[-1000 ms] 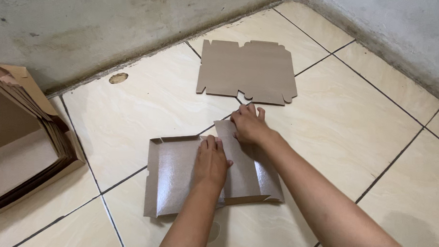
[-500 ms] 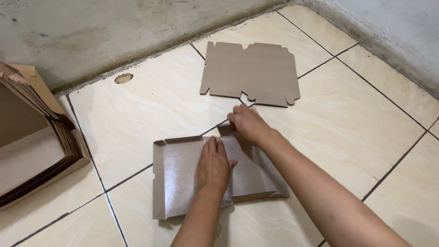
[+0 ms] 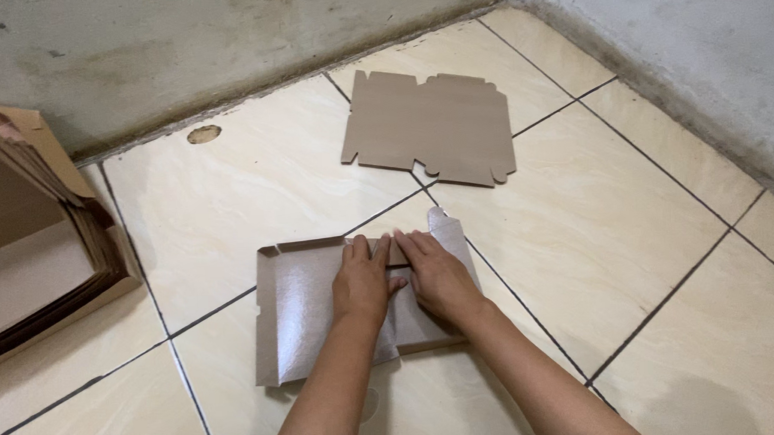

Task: The person assembles flat cardboard pieces into small boxes by folding the flaps and interlocking the tabs. They repeat this process for multiple units, stacking the finished boxes to the side.

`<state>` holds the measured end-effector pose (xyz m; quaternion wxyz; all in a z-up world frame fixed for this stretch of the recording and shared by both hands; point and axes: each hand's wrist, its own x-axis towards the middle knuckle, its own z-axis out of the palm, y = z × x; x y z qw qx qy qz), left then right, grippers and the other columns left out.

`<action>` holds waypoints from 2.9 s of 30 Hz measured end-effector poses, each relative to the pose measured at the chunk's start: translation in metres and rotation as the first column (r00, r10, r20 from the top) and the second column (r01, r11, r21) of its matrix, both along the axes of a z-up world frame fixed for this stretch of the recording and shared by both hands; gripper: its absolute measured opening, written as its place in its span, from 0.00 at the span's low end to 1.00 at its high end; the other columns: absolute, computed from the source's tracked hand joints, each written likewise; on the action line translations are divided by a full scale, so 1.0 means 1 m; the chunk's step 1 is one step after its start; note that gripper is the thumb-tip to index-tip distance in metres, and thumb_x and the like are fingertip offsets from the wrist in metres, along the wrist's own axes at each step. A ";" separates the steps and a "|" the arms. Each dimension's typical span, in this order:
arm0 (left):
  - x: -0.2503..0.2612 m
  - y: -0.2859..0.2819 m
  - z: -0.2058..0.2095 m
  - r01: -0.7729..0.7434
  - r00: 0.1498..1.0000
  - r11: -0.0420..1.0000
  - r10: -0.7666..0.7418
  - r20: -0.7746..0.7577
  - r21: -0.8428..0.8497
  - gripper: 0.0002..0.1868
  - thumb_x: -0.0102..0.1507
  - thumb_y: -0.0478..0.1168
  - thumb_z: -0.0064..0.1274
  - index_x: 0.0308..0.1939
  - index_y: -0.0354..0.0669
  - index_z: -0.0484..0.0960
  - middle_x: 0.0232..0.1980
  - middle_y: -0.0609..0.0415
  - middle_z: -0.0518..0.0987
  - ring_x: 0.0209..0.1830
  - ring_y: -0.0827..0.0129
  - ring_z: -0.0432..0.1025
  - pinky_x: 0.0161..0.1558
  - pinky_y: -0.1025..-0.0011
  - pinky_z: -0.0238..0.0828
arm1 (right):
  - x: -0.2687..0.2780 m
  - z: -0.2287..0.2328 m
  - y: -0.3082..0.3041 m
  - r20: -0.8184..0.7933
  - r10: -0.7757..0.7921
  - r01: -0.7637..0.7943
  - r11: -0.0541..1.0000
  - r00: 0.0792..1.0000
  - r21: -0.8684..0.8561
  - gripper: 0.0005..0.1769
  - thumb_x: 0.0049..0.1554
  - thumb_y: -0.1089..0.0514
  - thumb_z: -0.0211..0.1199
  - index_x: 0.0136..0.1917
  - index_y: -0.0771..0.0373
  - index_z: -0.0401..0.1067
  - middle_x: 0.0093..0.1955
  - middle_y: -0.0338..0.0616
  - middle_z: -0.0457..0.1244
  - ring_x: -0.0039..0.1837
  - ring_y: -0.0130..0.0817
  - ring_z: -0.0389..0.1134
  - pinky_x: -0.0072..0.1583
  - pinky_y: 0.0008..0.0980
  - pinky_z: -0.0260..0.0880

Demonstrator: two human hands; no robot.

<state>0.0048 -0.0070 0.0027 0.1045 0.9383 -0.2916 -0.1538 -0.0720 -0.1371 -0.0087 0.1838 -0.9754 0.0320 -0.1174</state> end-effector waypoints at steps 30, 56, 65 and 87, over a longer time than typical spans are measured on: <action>0.005 -0.020 0.009 0.040 0.995 0.977 -0.020 -0.097 0.207 0.47 0.59 0.58 0.63 0.77 0.56 0.59 0.72 0.54 0.57 0.74 0.60 0.53 0.64 0.70 0.70 | 0.062 0.004 -0.099 -0.545 -0.195 0.337 0.925 0.816 0.174 0.26 0.50 0.62 0.66 0.62 0.63 0.69 0.64 0.50 0.58 0.63 0.45 0.65 0.66 0.37 0.67; 0.002 -0.022 0.009 0.060 0.997 0.963 -0.043 -0.068 0.264 0.48 0.61 0.61 0.60 0.79 0.55 0.54 0.72 0.54 0.56 0.74 0.63 0.52 0.59 0.71 0.74 | -0.008 -0.010 -0.053 -0.054 -0.142 0.127 0.968 0.988 -0.219 0.21 0.60 0.68 0.56 0.66 0.60 0.74 0.55 0.44 0.65 0.56 0.37 0.66 0.58 0.36 0.72; 0.000 -0.019 0.007 0.034 0.998 0.979 -0.024 -0.052 0.200 0.46 0.60 0.60 0.61 0.77 0.55 0.58 0.72 0.56 0.57 0.74 0.64 0.53 0.60 0.71 0.74 | -0.022 0.013 -0.043 -0.190 -0.309 0.223 0.901 0.932 -0.372 0.28 0.61 0.63 0.46 0.70 0.44 0.71 0.53 0.41 0.62 0.57 0.39 0.57 0.54 0.39 0.56; -0.039 0.016 0.027 -0.571 0.784 0.726 0.346 -0.515 -0.382 0.28 0.72 0.59 0.46 0.54 0.35 0.78 0.52 0.40 0.78 0.49 0.53 0.77 0.53 0.63 0.75 | 0.000 0.017 -0.085 -0.264 -0.364 0.450 0.707 0.893 0.546 0.14 0.55 0.54 0.69 0.48 0.67 0.75 0.38 0.39 0.66 0.42 0.27 0.65 0.47 0.29 0.68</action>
